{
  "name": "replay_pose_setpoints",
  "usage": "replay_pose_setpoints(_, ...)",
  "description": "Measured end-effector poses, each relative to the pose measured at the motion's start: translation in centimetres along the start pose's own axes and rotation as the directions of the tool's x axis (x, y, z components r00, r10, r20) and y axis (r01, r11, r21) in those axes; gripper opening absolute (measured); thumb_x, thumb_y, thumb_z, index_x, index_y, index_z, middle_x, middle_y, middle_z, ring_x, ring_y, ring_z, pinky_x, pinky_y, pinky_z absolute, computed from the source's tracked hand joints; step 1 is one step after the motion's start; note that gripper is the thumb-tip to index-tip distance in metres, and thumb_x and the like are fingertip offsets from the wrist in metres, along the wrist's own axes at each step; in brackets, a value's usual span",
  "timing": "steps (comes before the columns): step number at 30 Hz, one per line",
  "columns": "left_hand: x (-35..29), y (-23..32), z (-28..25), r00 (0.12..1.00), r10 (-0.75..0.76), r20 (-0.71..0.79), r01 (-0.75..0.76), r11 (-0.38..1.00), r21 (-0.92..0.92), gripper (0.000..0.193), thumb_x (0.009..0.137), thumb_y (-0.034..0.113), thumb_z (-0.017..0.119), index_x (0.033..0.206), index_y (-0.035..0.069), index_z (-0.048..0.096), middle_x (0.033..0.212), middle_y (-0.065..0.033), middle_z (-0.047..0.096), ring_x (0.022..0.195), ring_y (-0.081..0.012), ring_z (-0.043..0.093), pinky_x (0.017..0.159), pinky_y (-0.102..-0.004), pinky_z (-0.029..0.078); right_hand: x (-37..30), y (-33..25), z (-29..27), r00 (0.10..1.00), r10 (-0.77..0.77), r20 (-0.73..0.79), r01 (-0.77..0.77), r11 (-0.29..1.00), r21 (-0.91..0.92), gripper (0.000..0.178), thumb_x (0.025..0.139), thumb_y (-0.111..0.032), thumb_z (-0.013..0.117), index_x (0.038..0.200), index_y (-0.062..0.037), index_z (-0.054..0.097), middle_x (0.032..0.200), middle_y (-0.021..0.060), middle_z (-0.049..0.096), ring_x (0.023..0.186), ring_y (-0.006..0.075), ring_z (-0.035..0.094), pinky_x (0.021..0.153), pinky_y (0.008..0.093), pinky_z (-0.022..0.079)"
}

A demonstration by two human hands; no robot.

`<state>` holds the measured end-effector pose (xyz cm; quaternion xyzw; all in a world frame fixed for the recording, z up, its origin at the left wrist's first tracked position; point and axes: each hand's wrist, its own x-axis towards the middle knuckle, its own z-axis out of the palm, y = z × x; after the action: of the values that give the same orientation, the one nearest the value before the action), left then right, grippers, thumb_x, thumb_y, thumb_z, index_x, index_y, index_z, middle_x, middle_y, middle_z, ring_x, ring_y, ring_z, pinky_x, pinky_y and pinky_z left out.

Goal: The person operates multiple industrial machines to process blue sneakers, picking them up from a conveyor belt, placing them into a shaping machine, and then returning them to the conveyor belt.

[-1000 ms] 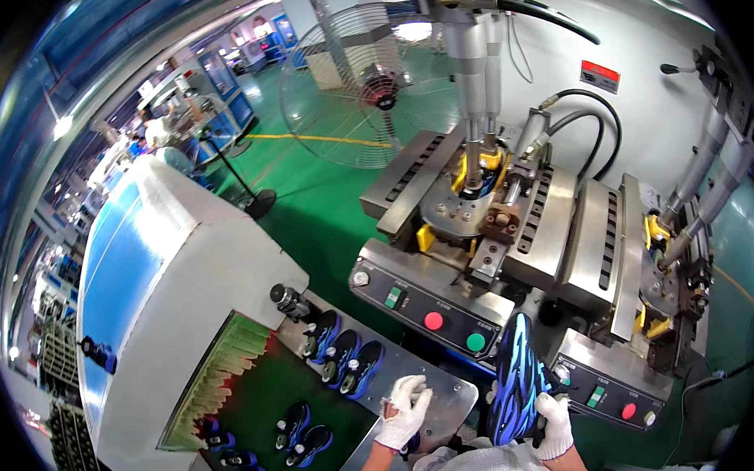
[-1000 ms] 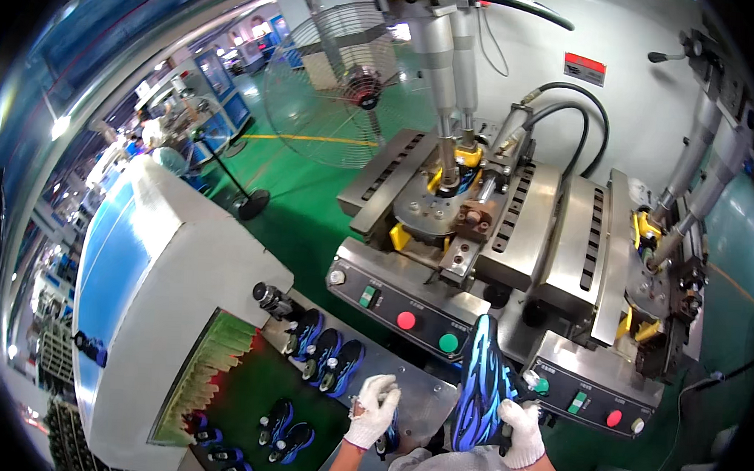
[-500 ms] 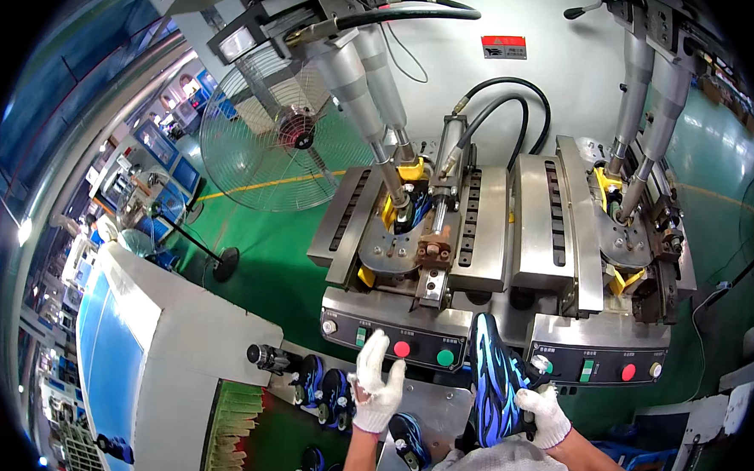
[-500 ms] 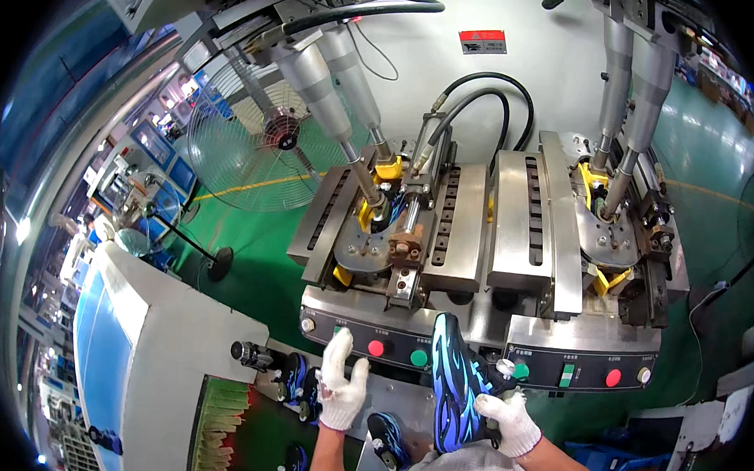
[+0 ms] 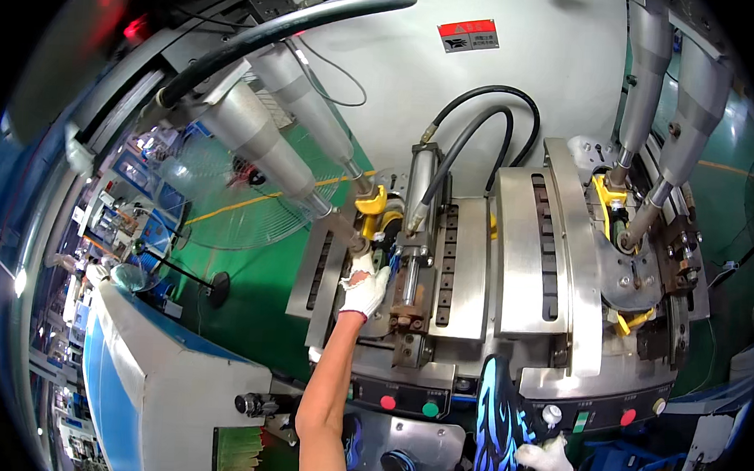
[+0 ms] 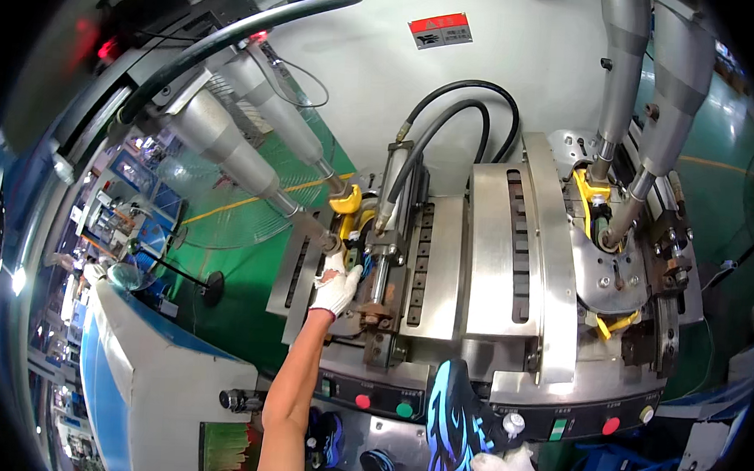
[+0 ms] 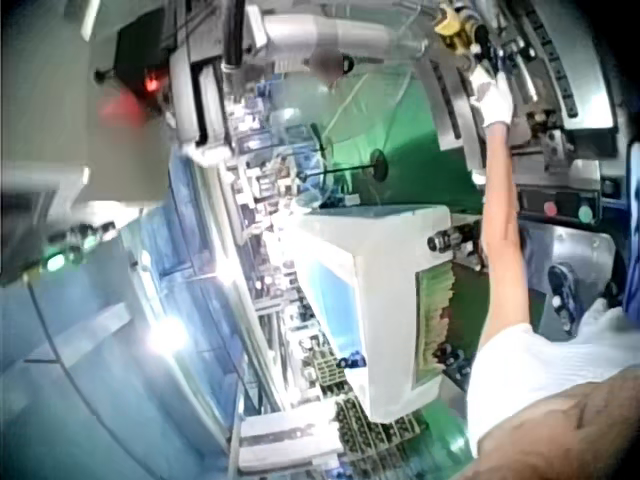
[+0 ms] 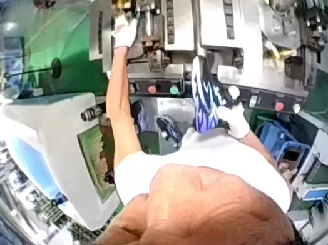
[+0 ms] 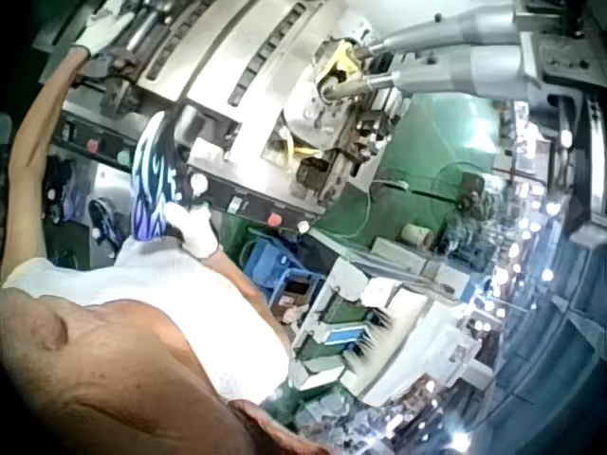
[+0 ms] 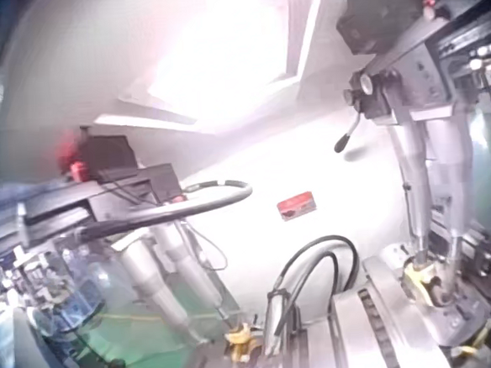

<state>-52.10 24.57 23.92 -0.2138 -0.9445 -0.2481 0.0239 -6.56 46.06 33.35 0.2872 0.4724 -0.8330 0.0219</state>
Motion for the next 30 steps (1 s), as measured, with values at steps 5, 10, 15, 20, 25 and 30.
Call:
replay_pose_setpoints(5,6.0,-4.8,5.8,0.984,-0.144,-0.106,0.159,0.976,0.147,0.082,0.088,0.037,0.071,0.153,0.001,0.035,0.131,-0.0283,0.061,0.123,-0.0418,0.059,0.103,-0.0501,0.047,-0.2,0.7,-0.6,0.989,-0.11,-0.1,0.097,0.988,-0.12,0.02,0.086,-0.009,0.072,0.104,-0.0112,0.062,0.078,-0.004,0.056,0.059,0.0083,0.047,0.05,0.0279,0.035)
replay_pose_setpoints(10,10.6,0.2,1.9,0.971,-0.237,-0.04,0.239,0.97,0.041,0.06,0.083,0.042,0.075,0.123,0.003,0.052,0.123,-0.0254,0.064,0.117,-0.0425,0.062,0.096,-0.0594,0.047,1.7,-0.5,0.5,0.981,-0.119,-0.151,0.113,0.992,-0.047,0.03,0.085,-0.009,0.071,0.112,-0.0083,0.06,0.086,0.0002,0.06,0.069,0.0128,0.054,0.06,0.0312,0.041)
replay_pose_setpoints(15,2.6,2.5,-9.4,0.958,-0.134,-0.255,0.117,0.99,-0.082,0.059,0.083,0.04,0.076,0.126,0.005,0.055,0.12,-0.0226,0.067,0.112,-0.0392,0.065,0.096,-0.0465,0.05,4.2,-1.6,4.7,0.997,-0.079,0.005,0.078,0.995,0.058,0.051,0.081,-0.01,0.069,0.13,-0.0009,0.057,0.107,0.0085,0.069,0.091,0.0215,0.067,0.081,0.0375,0.056)
replay_pose_setpoints(20,-13.0,5.6,-15.4,0.912,-0.249,-0.326,0.115,0.917,-0.382,0.063,0.08,0.02,0.082,0.132,-0.002,0.055,0.115,-0.0171,0.066,0.104,-0.0276,0.066,0.094,-0.038,0.051,10.1,-2.6,11.6,0.99,0.12,-0.079,-0.116,0.992,0.054,0.029,0.089,-0.023,0.076,0.112,-0.0073,0.067,0.087,-0.0012,0.067,0.068,0.0095,0.062,0.059,0.0251,0.048)
replay_pose_setpoints(25,-33.5,0.8,-15.6,0.813,-0.46,-0.357,0.357,0.878,-0.318,0.059,0.076,0.017,0.084,0.127,0.001,0.059,0.113,-0.0177,0.07,0.101,-0.0302,0.07,0.09,-0.0397,0.054,26.5,-3.7,27.4,0.948,-0.075,0.31,0.008,0.977,0.213,0.021,0.088,-0.004,0.071,0.108,-0.0031,0.066,0.091,0.0057,0.07,0.075,0.0195,0.07,0.065,0.0365,0.06)
replay_pose_setpoints(30,-46.8,0.5,-11.1,0.606,-0.788,-0.107,0.728,0.604,-0.323,0.036,0.083,0.019,0.079,0.115,0.009,0.066,0.103,-0.0137,0.068,0.096,-0.0313,0.065,0.084,-0.0432,0.052,54.7,-3.0,24.0,0.916,-0.399,-0.033,0.223,0.579,-0.784,0.037,0.08,-0.018,0.073,0.115,-0.0048,0.071,0.108,0.0106,0.072,0.089,0.0211,0.067,0.077,0.0379,0.054)
